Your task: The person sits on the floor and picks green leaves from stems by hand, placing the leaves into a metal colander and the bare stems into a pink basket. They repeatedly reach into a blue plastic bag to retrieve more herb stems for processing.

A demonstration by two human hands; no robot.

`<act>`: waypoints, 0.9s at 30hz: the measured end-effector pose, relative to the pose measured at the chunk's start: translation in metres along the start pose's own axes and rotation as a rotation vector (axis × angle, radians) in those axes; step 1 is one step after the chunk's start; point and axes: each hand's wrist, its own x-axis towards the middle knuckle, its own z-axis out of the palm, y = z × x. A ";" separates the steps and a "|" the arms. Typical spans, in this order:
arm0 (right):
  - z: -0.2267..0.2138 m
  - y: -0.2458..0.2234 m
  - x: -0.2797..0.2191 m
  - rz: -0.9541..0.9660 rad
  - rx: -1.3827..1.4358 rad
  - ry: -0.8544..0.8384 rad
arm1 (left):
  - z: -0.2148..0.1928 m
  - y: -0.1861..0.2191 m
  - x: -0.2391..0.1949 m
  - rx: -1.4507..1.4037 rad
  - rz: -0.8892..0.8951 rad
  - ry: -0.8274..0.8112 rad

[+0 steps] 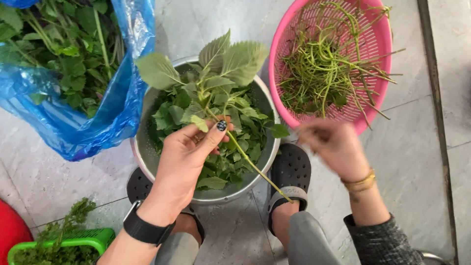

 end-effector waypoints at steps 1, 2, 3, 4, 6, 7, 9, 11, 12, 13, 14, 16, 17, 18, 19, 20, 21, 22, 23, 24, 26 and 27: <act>0.008 0.012 -0.001 0.002 0.000 0.006 | 0.000 0.002 -0.001 0.002 0.001 -0.006; 0.016 0.025 -0.003 -0.071 -0.293 -0.069 | 0.000 0.004 -0.002 0.003 -0.012 0.005; 0.025 0.037 -0.005 -0.141 -0.587 -0.148 | -0.001 0.005 -0.004 0.002 -0.027 0.017; 0.034 0.043 -0.008 -0.136 -0.588 -0.145 | -0.002 0.002 -0.003 0.004 -0.028 0.011; 0.056 0.054 -0.012 -0.067 -0.902 -0.150 | -0.006 -0.002 -0.003 -0.014 0.012 0.017; 0.064 0.063 -0.012 -0.065 -0.901 -0.149 | -0.005 0.000 -0.004 -0.012 0.011 0.015; 0.081 0.082 -0.011 -0.099 -0.870 -0.080 | -0.004 0.004 -0.006 -0.027 -0.045 0.046; 0.081 0.083 -0.012 -0.082 -0.819 -0.052 | -0.005 0.001 -0.005 -0.040 -0.041 0.040; 0.082 0.084 -0.013 -0.066 -0.766 -0.025 | -0.007 -0.001 -0.005 -0.054 -0.037 0.035; 0.075 0.081 -0.016 -0.067 -0.767 -0.026 | -0.007 -0.001 -0.005 -0.055 -0.037 0.036; 0.069 0.079 -0.019 -0.088 -0.734 -0.017 | -0.008 -0.002 -0.004 -0.068 -0.025 0.052; 0.046 0.058 -0.027 -0.111 -0.701 -0.007 | -0.009 -0.001 -0.003 -0.082 -0.012 0.069; 0.030 0.040 -0.033 -0.049 -0.718 -0.113 | -0.010 -0.002 -0.002 -0.073 0.022 0.067; 0.014 0.022 -0.039 0.013 -0.733 -0.220 | -0.011 -0.002 -0.002 -0.064 0.056 0.066; 0.000 0.005 -0.042 0.010 -0.734 -0.220 | -0.011 0.000 -0.004 -0.066 0.057 0.068; -0.014 -0.012 -0.046 0.000 -0.634 -0.263 | -0.011 0.002 -0.005 -0.038 0.062 0.063; -0.027 -0.030 -0.050 -0.012 -0.532 -0.305 | -0.010 0.005 -0.007 -0.010 0.066 0.059; -0.032 -0.037 -0.046 -0.015 -0.532 -0.307 | -0.009 0.001 -0.006 -0.011 0.067 0.063; -0.036 -0.045 -0.042 -0.030 -0.412 -0.333 | -0.008 -0.002 -0.004 -0.012 0.080 0.058; -0.040 -0.053 -0.037 -0.045 -0.291 -0.358 | -0.008 -0.005 -0.003 -0.013 0.093 0.054; -0.030 -0.058 -0.017 -0.060 -0.257 -0.397 | -0.007 -0.008 -0.004 -0.003 0.079 0.040; -0.026 -0.061 -0.006 -0.073 -0.225 -0.432 | -0.006 -0.009 -0.003 0.005 0.066 0.023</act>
